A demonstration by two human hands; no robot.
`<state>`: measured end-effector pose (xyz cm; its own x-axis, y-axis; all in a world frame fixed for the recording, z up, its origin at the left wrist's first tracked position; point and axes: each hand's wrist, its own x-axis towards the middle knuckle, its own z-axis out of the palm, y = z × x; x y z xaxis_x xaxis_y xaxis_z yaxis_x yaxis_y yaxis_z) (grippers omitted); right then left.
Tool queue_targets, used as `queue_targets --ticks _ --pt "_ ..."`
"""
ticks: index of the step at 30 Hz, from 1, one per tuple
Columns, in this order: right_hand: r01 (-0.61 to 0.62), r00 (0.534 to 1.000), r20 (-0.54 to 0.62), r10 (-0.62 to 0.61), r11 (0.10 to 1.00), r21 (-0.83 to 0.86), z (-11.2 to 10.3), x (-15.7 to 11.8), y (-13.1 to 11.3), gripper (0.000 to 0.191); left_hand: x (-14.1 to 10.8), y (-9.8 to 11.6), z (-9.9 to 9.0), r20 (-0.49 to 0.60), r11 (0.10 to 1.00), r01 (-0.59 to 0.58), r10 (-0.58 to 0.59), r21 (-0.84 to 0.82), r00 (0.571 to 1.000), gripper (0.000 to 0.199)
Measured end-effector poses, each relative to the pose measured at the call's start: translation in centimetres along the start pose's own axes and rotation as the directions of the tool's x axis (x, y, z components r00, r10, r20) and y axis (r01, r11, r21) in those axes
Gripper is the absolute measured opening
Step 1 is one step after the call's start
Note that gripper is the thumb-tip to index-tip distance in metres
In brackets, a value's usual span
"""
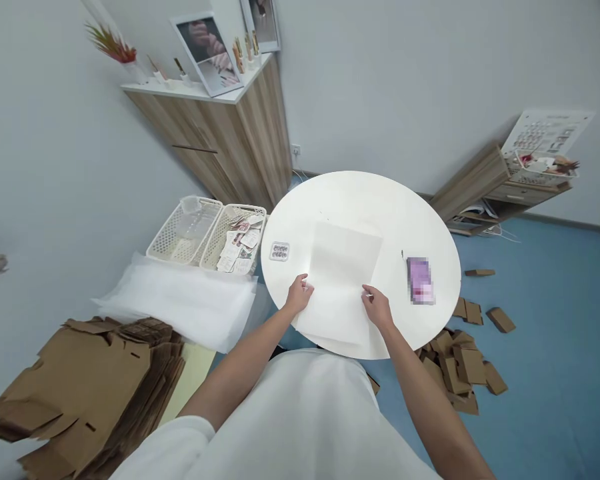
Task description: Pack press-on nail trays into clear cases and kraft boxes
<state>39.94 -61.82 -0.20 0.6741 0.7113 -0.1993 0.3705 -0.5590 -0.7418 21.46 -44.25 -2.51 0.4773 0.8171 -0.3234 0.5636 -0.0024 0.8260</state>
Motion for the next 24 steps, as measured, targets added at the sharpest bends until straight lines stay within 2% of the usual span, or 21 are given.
queue_targets --ticks 4,8,11,14,16,18,20,22,24 --pt "0.006 0.999 0.042 -0.002 0.996 -0.093 -0.8 1.1 2.4 0.039 0.2 1.3 2.1 0.024 0.995 0.021 -0.023 0.097 0.999 0.046" --pt "0.072 0.995 0.087 -0.054 0.972 -0.224 -0.9 1.7 4.2 0.04 0.1 2.1 3.8 0.023 0.973 0.029 -0.035 0.231 0.999 0.044" --pt "0.097 0.995 0.048 -0.086 0.927 -0.362 -0.7 1.4 4.9 0.041 -0.1 2.3 4.9 0.022 0.943 0.028 -0.037 0.331 0.999 0.045" --pt "0.107 0.989 -0.037 -0.143 0.864 -0.492 -0.3 0.4 5.1 0.046 -0.6 2.2 5.5 -0.023 0.905 -0.033 0.047 0.425 0.999 0.049" --pt "0.202 0.973 0.012 -0.232 0.819 -0.537 0.0 -0.5 5.0 0.049 -1.2 2.1 5.6 -0.048 0.849 -0.111 0.158 0.516 0.986 0.051" --pt "0.337 0.939 0.13 -0.319 0.775 -0.534 0.4 -1.2 4.9 0.05 -2.0 1.9 5.4 0.027 0.763 -0.232 0.271 0.604 0.962 0.051" --pt "0.41 0.912 0.214 -0.349 0.759 -0.506 0.7 -1.6 4.9 0.051 -2.8 1.8 5.1 0.181 0.672 -0.372 0.338 0.64 0.923 0.052" --pt "0.397 0.917 0.236 -0.321 0.782 -0.481 0.9 -1.5 4.9 0.052 -3.3 1.7 4.7 0.296 0.619 -0.457 0.349 0.639 0.889 0.053" --pt "0.362 0.93 0.242 -0.278 0.812 -0.457 1.0 -1.0 4.9 0.053 -3.3 1.7 4.4 0.328 0.617 -0.461 0.324 0.638 0.887 0.055"
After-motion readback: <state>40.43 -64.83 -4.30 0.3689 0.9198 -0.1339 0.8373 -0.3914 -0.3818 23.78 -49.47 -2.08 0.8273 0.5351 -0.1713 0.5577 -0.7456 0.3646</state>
